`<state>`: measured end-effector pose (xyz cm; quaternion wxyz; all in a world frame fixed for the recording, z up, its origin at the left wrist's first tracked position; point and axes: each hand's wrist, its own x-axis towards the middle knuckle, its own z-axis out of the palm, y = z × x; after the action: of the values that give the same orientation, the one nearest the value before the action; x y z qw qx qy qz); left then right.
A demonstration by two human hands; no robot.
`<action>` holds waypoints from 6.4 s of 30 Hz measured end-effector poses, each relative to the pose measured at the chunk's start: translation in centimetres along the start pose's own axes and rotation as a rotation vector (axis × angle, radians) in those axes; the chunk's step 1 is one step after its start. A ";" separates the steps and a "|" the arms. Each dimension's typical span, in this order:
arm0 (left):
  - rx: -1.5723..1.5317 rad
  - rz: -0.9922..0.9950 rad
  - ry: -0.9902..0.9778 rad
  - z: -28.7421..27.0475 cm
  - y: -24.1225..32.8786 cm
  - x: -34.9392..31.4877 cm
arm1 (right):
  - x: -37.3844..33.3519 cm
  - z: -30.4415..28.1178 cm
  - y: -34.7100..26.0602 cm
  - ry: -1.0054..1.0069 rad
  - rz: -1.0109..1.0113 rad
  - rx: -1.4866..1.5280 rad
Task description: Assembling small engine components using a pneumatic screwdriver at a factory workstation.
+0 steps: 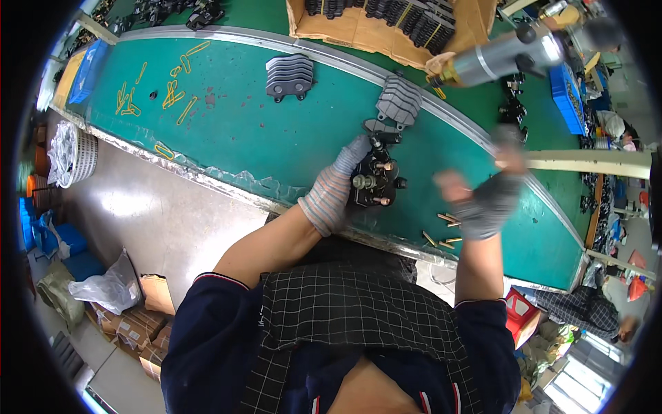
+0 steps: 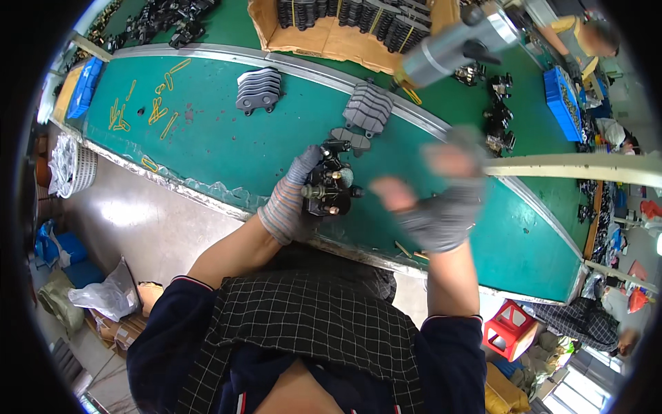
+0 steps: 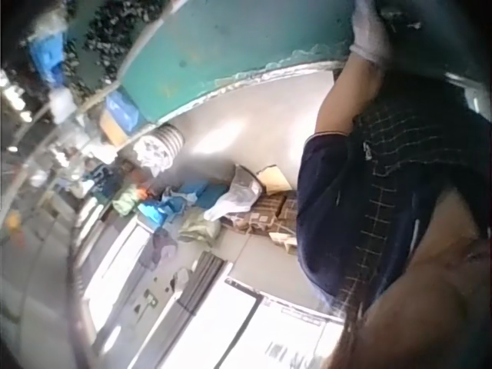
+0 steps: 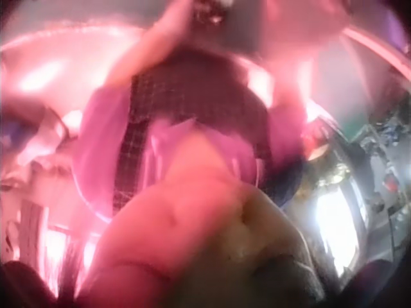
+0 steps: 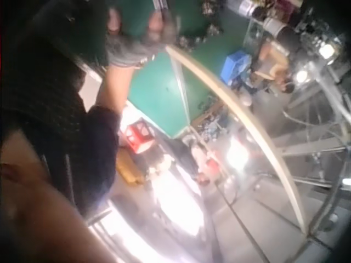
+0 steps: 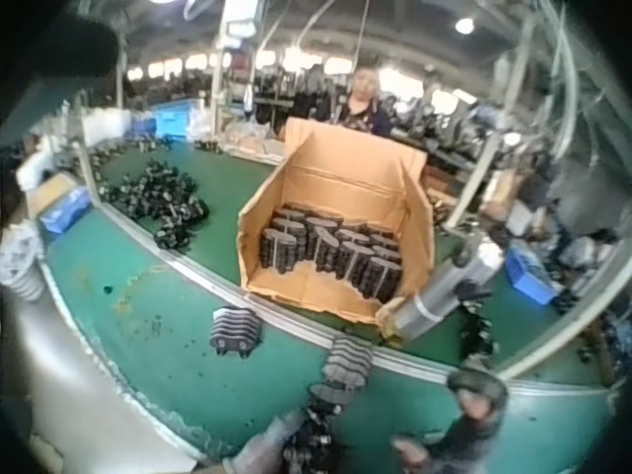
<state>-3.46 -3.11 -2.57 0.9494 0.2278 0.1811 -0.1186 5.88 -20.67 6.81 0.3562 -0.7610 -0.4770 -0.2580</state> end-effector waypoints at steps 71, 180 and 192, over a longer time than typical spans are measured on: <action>-0.055 -0.058 0.122 0.0 2.0 1.3 | 2.0 6.5 -2.5 0.057 0.480 1.409; 1.899 0.757 -0.040 -3.1 1.0 -3.0 | -9.9 4.4 2.2 -0.460 0.166 0.214; 1.986 0.810 0.204 -1.2 2.4 -1.5 | -6.6 6.6 6.0 -0.427 0.001 0.177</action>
<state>-4.49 -0.25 -2.07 0.2891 0.9484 -0.0067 0.1303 8.99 -20.79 -3.83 0.3126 -0.7643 -0.5620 -0.0480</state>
